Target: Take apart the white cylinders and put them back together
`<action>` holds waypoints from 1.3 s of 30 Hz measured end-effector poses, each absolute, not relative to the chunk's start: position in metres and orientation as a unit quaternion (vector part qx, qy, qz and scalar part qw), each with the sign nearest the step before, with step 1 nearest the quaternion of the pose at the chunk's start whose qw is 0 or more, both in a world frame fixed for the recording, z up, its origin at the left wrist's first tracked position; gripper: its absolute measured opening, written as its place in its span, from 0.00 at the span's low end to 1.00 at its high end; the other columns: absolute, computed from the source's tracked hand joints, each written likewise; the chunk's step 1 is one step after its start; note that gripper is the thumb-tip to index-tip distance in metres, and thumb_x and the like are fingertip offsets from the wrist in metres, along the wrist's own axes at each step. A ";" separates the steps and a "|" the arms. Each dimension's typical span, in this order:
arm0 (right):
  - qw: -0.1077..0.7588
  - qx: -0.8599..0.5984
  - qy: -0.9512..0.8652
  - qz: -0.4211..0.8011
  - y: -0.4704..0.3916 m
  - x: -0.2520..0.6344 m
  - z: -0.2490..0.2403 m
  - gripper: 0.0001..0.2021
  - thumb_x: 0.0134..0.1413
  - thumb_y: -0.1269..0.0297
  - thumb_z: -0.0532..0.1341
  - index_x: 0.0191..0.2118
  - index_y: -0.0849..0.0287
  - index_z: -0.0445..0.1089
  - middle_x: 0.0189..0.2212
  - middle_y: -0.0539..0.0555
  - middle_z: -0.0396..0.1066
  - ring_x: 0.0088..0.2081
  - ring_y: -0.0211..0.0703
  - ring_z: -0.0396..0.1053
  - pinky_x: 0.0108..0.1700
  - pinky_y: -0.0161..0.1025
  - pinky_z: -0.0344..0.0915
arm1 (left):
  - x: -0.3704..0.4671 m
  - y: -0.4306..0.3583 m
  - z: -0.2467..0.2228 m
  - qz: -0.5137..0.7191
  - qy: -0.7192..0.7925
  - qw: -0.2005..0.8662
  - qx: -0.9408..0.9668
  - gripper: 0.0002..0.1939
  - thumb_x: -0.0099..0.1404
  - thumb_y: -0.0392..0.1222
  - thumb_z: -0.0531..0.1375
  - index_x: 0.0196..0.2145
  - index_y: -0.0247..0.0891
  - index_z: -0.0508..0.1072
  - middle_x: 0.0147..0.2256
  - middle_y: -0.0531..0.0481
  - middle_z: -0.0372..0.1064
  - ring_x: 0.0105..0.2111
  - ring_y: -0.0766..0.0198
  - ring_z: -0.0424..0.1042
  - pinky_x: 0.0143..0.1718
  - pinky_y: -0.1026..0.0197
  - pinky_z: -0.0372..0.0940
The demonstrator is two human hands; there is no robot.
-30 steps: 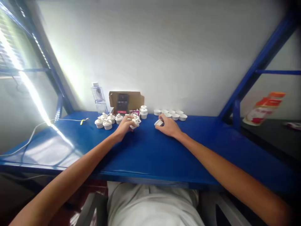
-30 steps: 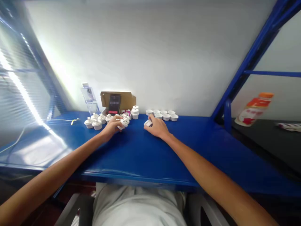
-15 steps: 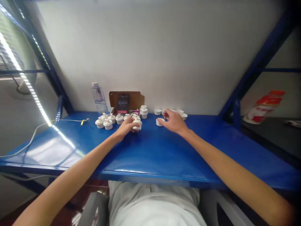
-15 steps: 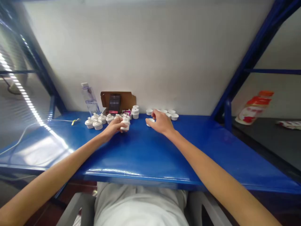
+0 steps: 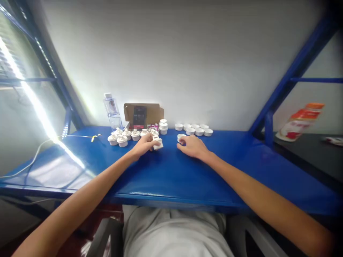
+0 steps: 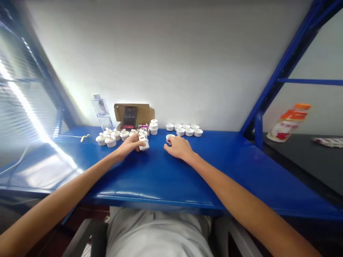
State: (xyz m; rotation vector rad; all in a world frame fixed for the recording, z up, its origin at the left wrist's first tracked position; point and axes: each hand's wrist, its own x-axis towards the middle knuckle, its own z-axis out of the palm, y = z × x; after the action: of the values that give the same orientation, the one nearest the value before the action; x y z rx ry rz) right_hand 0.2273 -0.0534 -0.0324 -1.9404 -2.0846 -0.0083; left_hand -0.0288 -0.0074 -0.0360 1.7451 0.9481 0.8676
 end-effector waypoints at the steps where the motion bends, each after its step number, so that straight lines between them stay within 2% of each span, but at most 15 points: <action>1: 0.150 -0.681 -0.717 -0.008 -0.053 0.228 -0.033 0.20 0.61 0.51 0.58 0.52 0.54 0.77 0.46 0.59 0.78 0.47 0.55 0.75 0.46 0.43 0.67 | -0.029 -0.008 -0.036 0.350 0.387 0.467 0.714 0.18 0.57 0.50 0.66 0.40 0.38 0.69 0.34 0.49 0.73 0.35 0.60 0.72 0.31 0.61 0.62; 4: 0.150 -0.697 -0.701 -0.009 -0.051 0.229 -0.034 0.25 0.61 0.50 0.58 0.59 0.55 0.73 0.52 0.62 0.76 0.51 0.58 0.73 0.49 0.46 0.67 | -0.029 -0.008 -0.035 0.345 0.389 0.463 0.718 0.19 0.57 0.52 0.67 0.40 0.37 0.69 0.36 0.48 0.73 0.35 0.59 0.72 0.31 0.61 0.62; 11: 0.157 -0.671 -0.724 0.021 -0.050 0.227 -0.042 0.23 0.59 0.52 0.60 0.56 0.55 0.75 0.52 0.61 0.76 0.52 0.58 0.74 0.51 0.47 0.68 | -0.029 -0.012 -0.032 0.348 0.385 0.444 0.730 0.19 0.57 0.51 0.66 0.41 0.38 0.69 0.37 0.48 0.73 0.36 0.59 0.72 0.33 0.61 0.62; 13: 0.168 -0.660 -0.732 0.025 -0.049 0.228 -0.045 0.22 0.59 0.52 0.61 0.55 0.55 0.76 0.52 0.61 0.77 0.52 0.59 0.74 0.51 0.47 0.68 | -0.032 -0.013 -0.030 0.354 0.394 0.370 0.763 0.17 0.56 0.48 0.67 0.39 0.39 0.69 0.35 0.50 0.72 0.36 0.58 0.71 0.35 0.60 0.62; 16: 0.182 -0.639 -0.747 0.027 -0.048 0.230 -0.049 0.20 0.60 0.54 0.61 0.53 0.55 0.76 0.52 0.59 0.77 0.52 0.58 0.73 0.51 0.47 0.68 | -0.038 -0.014 -0.024 0.324 0.411 0.193 0.830 0.14 0.53 0.45 0.67 0.36 0.41 0.70 0.33 0.50 0.71 0.35 0.56 0.70 0.37 0.59 0.62; 19: 0.190 -0.612 -0.768 0.027 -0.046 0.230 -0.051 0.17 0.60 0.57 0.60 0.52 0.54 0.76 0.52 0.58 0.76 0.53 0.55 0.73 0.53 0.45 0.67 | -0.048 -0.013 -0.014 0.240 0.466 0.073 0.849 0.17 0.54 0.49 0.66 0.40 0.42 0.72 0.34 0.46 0.73 0.37 0.50 0.72 0.39 0.57 0.62; 23: 0.192 -0.600 -0.776 0.035 -0.047 0.229 -0.051 0.16 0.60 0.60 0.59 0.51 0.55 0.76 0.52 0.57 0.76 0.53 0.53 0.73 0.55 0.44 0.67 | -0.072 -0.006 0.004 0.135 0.568 -0.014 0.812 0.24 0.55 0.59 0.64 0.44 0.42 0.74 0.37 0.40 0.75 0.41 0.42 0.74 0.42 0.53 0.64; 27: 0.195 -0.597 -0.777 0.040 -0.048 0.230 -0.052 0.15 0.61 0.60 0.59 0.49 0.56 0.76 0.52 0.57 0.76 0.53 0.52 0.73 0.55 0.45 0.66 | -0.096 0.001 0.019 0.083 0.644 -0.042 0.759 0.29 0.54 0.66 0.64 0.45 0.43 0.75 0.41 0.37 0.75 0.44 0.39 0.74 0.44 0.49 0.65; 31: 0.197 -0.588 -0.784 0.036 -0.043 0.230 -0.053 0.15 0.60 0.59 0.59 0.50 0.56 0.74 0.53 0.57 0.74 0.52 0.52 0.72 0.54 0.44 0.66 | -0.101 0.000 0.020 0.080 0.658 -0.035 0.748 0.32 0.53 0.70 0.63 0.45 0.43 0.74 0.44 0.35 0.75 0.45 0.38 0.74 0.44 0.49 0.66; 35: 0.228 -0.568 -0.791 0.019 -0.019 0.221 -0.047 0.21 0.59 0.62 0.58 0.58 0.59 0.68 0.60 0.60 0.67 0.50 0.52 0.72 0.51 0.45 0.68 | -0.097 0.000 0.013 0.093 0.657 -0.040 0.747 0.36 0.52 0.72 0.64 0.49 0.43 0.73 0.44 0.33 0.75 0.46 0.35 0.73 0.43 0.47 0.65; 37: 0.251 -0.550 -0.797 -0.006 0.001 0.213 -0.039 0.28 0.58 0.63 0.59 0.64 0.60 0.62 0.66 0.63 0.59 0.56 0.56 0.68 0.56 0.48 0.66 | -0.097 0.001 0.011 0.101 0.654 -0.042 0.749 0.37 0.51 0.72 0.64 0.49 0.43 0.73 0.43 0.33 0.74 0.45 0.34 0.73 0.42 0.47 0.65; 39: 0.250 -0.535 -0.806 -0.032 0.021 0.204 -0.030 0.37 0.56 0.63 0.61 0.70 0.59 0.53 0.71 0.65 0.48 0.65 0.61 0.58 0.62 0.52 0.60 | -0.097 0.001 0.011 0.119 0.654 -0.046 0.745 0.37 0.52 0.74 0.62 0.47 0.42 0.73 0.42 0.34 0.74 0.44 0.34 0.73 0.41 0.48 0.65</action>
State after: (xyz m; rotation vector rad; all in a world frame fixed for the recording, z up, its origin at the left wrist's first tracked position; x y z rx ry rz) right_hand 0.2041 0.0211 -0.0305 -1.4581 -2.1957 -0.0884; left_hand -0.0974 0.0012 0.0115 2.4132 2.1180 0.3849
